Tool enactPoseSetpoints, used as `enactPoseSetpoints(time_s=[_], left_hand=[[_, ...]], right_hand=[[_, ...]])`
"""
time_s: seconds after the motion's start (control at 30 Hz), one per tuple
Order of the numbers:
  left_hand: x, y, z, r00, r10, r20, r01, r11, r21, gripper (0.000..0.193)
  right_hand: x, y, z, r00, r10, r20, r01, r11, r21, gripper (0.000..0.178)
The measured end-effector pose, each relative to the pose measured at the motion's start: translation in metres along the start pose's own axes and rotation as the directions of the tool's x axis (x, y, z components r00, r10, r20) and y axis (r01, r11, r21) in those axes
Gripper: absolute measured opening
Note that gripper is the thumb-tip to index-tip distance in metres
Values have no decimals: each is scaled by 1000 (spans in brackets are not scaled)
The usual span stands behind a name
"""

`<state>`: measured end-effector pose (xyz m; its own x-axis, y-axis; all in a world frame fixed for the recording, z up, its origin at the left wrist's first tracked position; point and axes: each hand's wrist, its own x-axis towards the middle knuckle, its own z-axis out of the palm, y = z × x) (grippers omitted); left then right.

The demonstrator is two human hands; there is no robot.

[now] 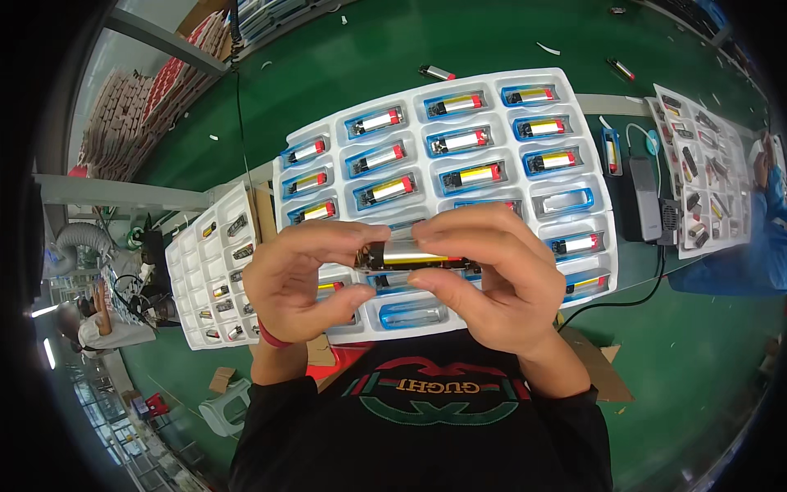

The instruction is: The person assembles small electronic components into plastic trays by hand.

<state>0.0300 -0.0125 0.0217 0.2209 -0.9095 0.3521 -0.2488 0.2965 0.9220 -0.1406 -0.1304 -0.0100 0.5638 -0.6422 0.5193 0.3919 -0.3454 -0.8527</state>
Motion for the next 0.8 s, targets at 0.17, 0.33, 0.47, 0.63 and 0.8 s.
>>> enactPoseSetpoints(time_s=[0.17, 0.33, 0.47, 0.63, 0.8], left_hand=[[2, 3, -1, 997, -74, 22, 73, 996, 42, 40], [2, -6, -2, 999, -42, 20, 40, 995, 93, 31], [4, -3, -3, 996, -61, 58, 53, 990, 129, 29], [6, 3, 1, 993, -3, 118, -27, 967, 254, 27], [2, 9, 7, 987, 22, 158, -69, 953, 295, 25]], right_hand=[[-1, -2, -4, 994, -108, 9, 108, 989, -103, 31], [-3, -6, -3, 991, -135, 24, 137, 972, -189, 30], [-3, -10, -5, 991, -114, 69, 127, 964, -233, 29], [-7, -16, -7, 986, -121, 110, 147, 953, -264, 28], [-16, -21, -8, 987, -106, 121, 134, 957, -258, 27]])
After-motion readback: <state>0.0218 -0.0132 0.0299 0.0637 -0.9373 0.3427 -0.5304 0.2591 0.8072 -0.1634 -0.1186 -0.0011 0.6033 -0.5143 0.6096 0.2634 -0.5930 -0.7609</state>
